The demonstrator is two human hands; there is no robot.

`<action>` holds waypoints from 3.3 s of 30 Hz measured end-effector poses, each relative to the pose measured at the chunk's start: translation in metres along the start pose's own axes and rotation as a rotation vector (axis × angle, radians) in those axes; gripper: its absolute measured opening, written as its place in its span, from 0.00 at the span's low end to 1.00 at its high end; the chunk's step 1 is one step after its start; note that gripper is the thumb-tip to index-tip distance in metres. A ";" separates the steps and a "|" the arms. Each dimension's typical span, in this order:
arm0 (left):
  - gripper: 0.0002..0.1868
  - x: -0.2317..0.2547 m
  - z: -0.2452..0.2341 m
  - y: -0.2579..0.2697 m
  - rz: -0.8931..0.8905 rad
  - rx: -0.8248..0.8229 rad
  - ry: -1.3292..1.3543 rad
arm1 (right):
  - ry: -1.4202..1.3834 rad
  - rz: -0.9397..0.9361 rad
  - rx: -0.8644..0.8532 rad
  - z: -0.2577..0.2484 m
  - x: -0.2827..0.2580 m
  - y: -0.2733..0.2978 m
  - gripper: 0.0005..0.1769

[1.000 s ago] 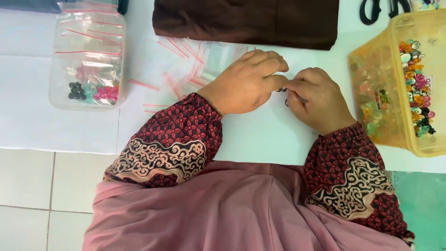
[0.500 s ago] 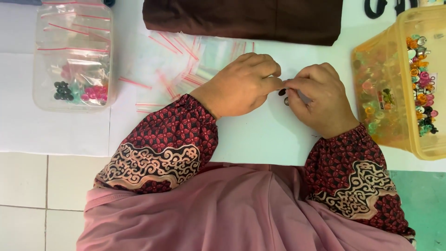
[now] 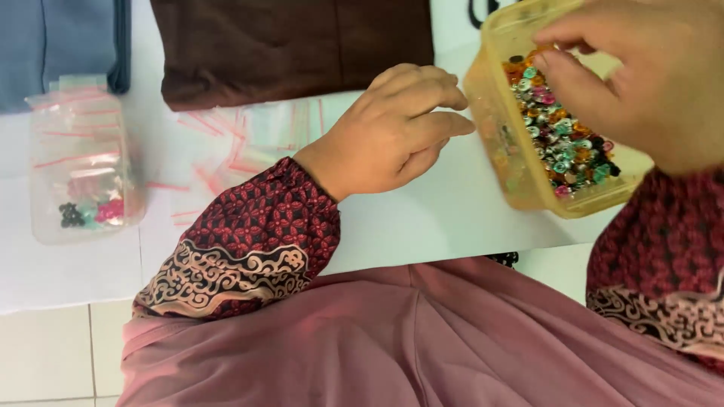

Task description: The person is sorting small decorative buttons from a tray and packaging them into individual plastic zip-lock bags.

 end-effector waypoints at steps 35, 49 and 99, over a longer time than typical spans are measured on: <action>0.08 -0.038 0.079 -0.063 0.033 -0.137 -0.019 | 0.019 0.615 -0.751 0.089 0.071 -0.020 0.07; 0.07 -0.005 -0.020 0.027 -0.120 0.041 0.199 | 0.884 0.192 -0.305 0.067 0.015 0.036 0.26; 0.08 -0.043 -0.013 0.093 -0.243 -0.029 0.091 | 0.205 0.172 0.129 0.031 -0.096 0.032 0.15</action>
Point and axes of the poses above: each hand's wrist, its own y-axis away from the middle knuckle, its own z-axis out of the palm, x = y × z, the point moved 1 cm from there along -y, towards the middle knuckle
